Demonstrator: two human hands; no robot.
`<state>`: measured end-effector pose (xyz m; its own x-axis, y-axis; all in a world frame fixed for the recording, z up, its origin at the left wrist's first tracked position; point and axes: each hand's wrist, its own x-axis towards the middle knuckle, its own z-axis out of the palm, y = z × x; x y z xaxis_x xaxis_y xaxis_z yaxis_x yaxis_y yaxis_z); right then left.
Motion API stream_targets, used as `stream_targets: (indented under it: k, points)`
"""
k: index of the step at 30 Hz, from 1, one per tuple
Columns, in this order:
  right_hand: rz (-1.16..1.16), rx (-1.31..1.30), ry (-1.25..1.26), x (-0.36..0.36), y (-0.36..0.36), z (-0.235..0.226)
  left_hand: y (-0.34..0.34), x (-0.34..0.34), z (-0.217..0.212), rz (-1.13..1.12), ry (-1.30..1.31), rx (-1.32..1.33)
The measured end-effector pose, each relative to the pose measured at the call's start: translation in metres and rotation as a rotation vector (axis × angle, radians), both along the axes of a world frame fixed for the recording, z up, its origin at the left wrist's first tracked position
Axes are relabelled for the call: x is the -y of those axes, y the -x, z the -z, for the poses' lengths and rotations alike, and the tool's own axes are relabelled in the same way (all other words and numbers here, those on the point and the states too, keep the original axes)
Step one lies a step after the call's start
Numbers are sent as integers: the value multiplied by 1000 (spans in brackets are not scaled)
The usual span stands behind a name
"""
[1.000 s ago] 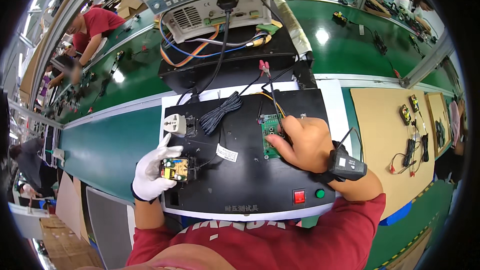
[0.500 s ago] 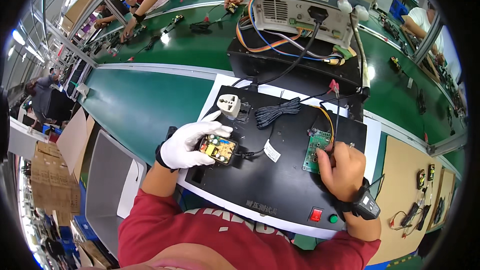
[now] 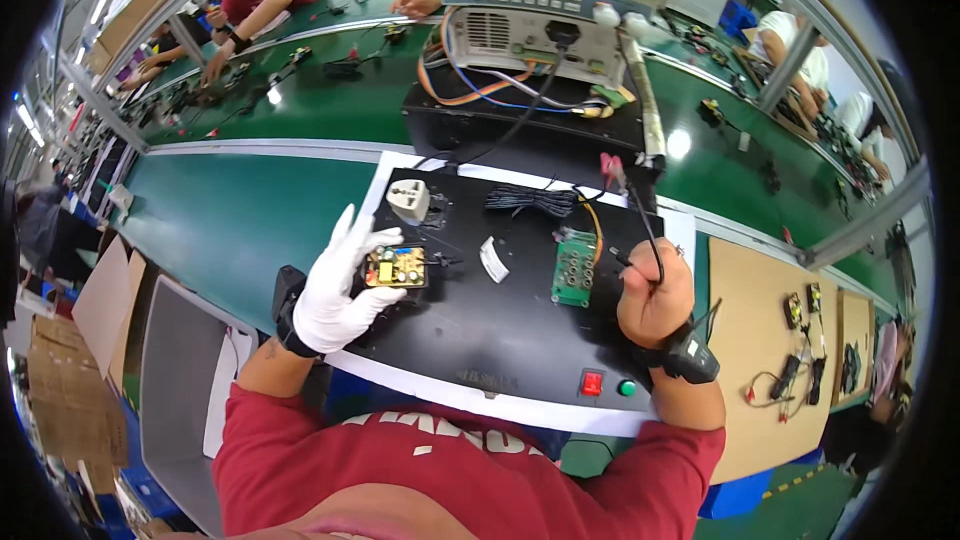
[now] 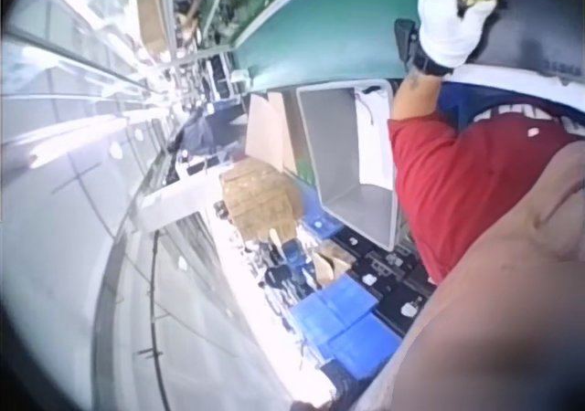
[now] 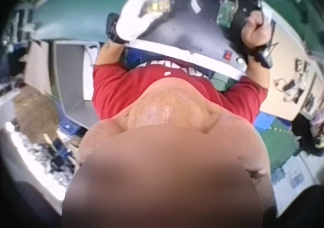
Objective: The person picks up a circuit board, connects it to a testing device using a cable, and touches a probe to the board. After disconnecting the cable, the person sets the circuit board aside and repeats the process with another board.
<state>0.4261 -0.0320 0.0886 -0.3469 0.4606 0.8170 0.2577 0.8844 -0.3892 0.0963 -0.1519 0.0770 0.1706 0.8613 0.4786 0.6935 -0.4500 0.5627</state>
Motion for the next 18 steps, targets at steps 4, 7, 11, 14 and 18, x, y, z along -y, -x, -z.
stream_targets:
  k: [4, 7, 11, 14, 18]
  points:
    - [279, -162, -164, 31, -25, -42, -16, 3, -11, -102, 57, 373]
    - [-210, -504, -209, 45, -37, -78, -16, 10, -34, 59, 96, 814]
    - [-503, -547, 238, 47, -35, -99, 13, 24, -63, 229, 104, 714]
    - [-441, -135, 316, 27, -7, -104, 38, 31, -67, -60, 98, 834]
    - [-247, 23, 703, -20, 64, -124, 117, -24, -73, -507, -126, 769]
